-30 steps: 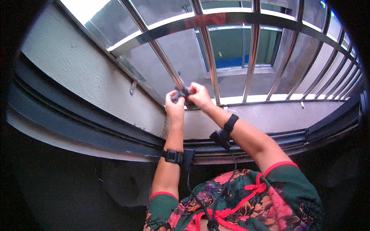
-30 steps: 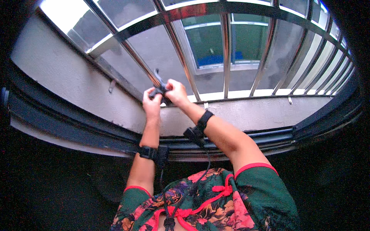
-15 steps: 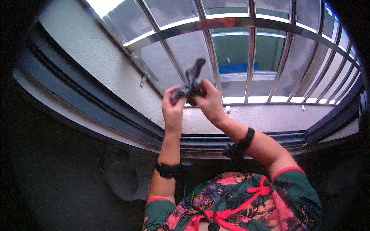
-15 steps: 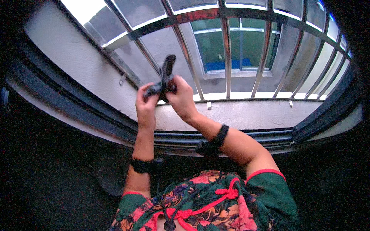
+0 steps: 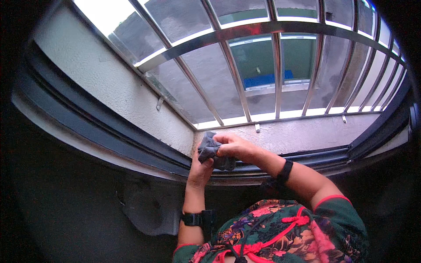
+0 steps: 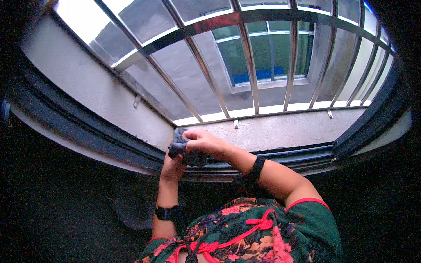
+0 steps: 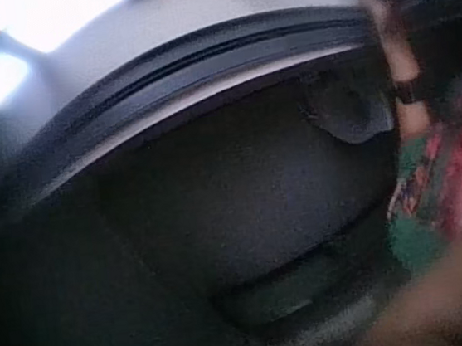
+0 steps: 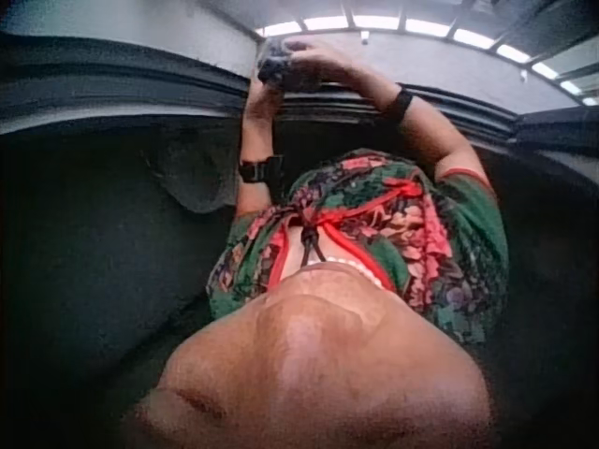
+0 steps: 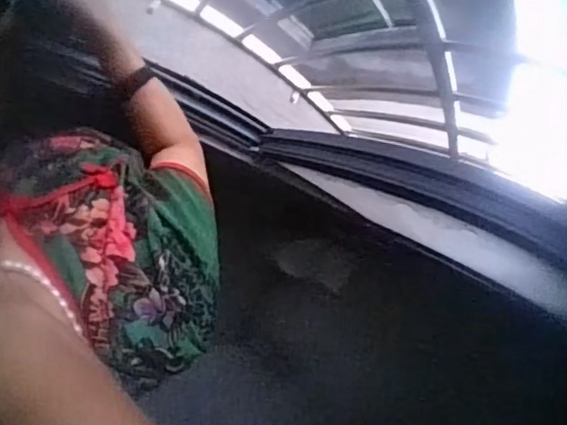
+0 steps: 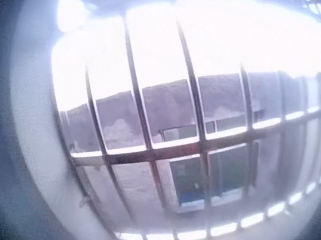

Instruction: The person wipes the metal window bars and the bottom track of the window frame using a dark grey cloth.

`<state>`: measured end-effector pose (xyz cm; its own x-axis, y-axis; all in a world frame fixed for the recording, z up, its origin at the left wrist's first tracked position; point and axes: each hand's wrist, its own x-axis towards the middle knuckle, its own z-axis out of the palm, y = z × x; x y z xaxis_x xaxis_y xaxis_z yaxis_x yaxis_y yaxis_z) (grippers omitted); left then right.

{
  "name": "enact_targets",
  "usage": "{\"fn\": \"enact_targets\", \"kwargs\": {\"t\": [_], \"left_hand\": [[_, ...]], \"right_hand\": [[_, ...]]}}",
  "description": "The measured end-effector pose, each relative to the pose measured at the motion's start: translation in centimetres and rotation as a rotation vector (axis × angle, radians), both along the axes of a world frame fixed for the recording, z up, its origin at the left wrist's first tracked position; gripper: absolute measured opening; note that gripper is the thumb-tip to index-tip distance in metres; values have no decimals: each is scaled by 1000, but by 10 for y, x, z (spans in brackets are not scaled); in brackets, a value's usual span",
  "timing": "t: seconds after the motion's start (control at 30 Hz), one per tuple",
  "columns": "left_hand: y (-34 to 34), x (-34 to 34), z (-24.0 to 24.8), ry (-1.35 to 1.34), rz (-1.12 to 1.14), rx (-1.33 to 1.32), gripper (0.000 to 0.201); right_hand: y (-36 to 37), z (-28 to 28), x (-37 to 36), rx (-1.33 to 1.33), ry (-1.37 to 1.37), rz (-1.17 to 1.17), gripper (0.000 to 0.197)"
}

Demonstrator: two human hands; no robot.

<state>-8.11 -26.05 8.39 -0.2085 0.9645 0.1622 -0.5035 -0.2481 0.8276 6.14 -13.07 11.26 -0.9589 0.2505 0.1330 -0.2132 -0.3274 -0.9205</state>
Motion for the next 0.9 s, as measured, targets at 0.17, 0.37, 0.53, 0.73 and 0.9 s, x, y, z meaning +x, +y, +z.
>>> {"fn": "enact_targets", "kwargs": {"t": [0.17,0.37,0.53,0.73,0.9], "left_hand": [[5,12,25,96,276,-186,28],[15,5,35,233,759,-166,25],[26,1,53,88,834,-85,37],[42,14,44,252,659,-87,34],[69,47,30,521,404,-27,20]], "right_hand": [[8,-7,-7,116,-51,-217,23],[4,-18,-10,486,-84,-702,41],[17,-51,-2,55,-196,-274,58],[14,-60,-5,-532,-14,-65,66],[27,-35,28,-593,105,-99,69]]}}
